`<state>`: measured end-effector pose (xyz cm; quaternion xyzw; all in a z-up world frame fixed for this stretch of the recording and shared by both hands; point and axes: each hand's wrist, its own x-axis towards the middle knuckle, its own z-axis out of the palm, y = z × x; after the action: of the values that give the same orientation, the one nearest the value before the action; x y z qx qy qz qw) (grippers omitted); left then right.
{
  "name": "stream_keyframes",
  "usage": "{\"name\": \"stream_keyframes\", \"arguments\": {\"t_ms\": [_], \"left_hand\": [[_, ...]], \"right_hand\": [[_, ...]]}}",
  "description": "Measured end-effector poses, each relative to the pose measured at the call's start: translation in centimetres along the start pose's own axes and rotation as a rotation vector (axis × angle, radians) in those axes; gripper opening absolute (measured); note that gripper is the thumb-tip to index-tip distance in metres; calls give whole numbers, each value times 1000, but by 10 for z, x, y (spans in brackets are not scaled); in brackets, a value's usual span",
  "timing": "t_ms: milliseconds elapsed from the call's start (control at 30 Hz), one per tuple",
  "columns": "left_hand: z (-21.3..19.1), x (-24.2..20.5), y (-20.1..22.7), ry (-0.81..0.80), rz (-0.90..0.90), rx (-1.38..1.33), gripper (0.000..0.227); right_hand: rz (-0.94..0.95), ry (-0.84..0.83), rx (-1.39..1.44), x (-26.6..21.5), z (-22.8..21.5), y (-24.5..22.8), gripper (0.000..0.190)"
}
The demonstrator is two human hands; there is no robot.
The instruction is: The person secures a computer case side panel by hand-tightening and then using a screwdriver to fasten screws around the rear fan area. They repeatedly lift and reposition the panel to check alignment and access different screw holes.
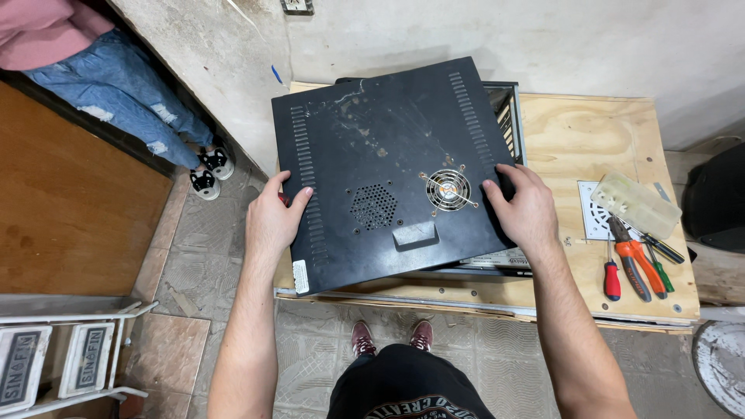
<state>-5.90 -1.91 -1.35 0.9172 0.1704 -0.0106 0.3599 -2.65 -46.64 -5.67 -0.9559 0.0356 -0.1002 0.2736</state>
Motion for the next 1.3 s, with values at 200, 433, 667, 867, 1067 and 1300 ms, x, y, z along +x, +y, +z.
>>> {"name": "stream_keyframes", "arguments": {"t_ms": [200,433,667,867,1067,1300], "left_hand": [[-4,-2,2,-12,-6,-21,65],[-2,-1,2,-18,-8,-11,65],[-6,-6,8,-28,-6,-16,66],[3,2,-7,-43,-4,13,68],[4,2,-9,-45,38,-14,67],[-5,-13,7,-40,67,-41,65]], "right_hand": [[-1,-9,-4,2,-1,-2,48],[-6,-15,-5,6,-1,-1,49],[-12,-29,-47,3,-1,-2,52],[-24,-65,-97,8,-3,-7,56],[-7,-84,-134,8,0,-1,59],[-13,-26,-107,0,2,-6,57]]}}
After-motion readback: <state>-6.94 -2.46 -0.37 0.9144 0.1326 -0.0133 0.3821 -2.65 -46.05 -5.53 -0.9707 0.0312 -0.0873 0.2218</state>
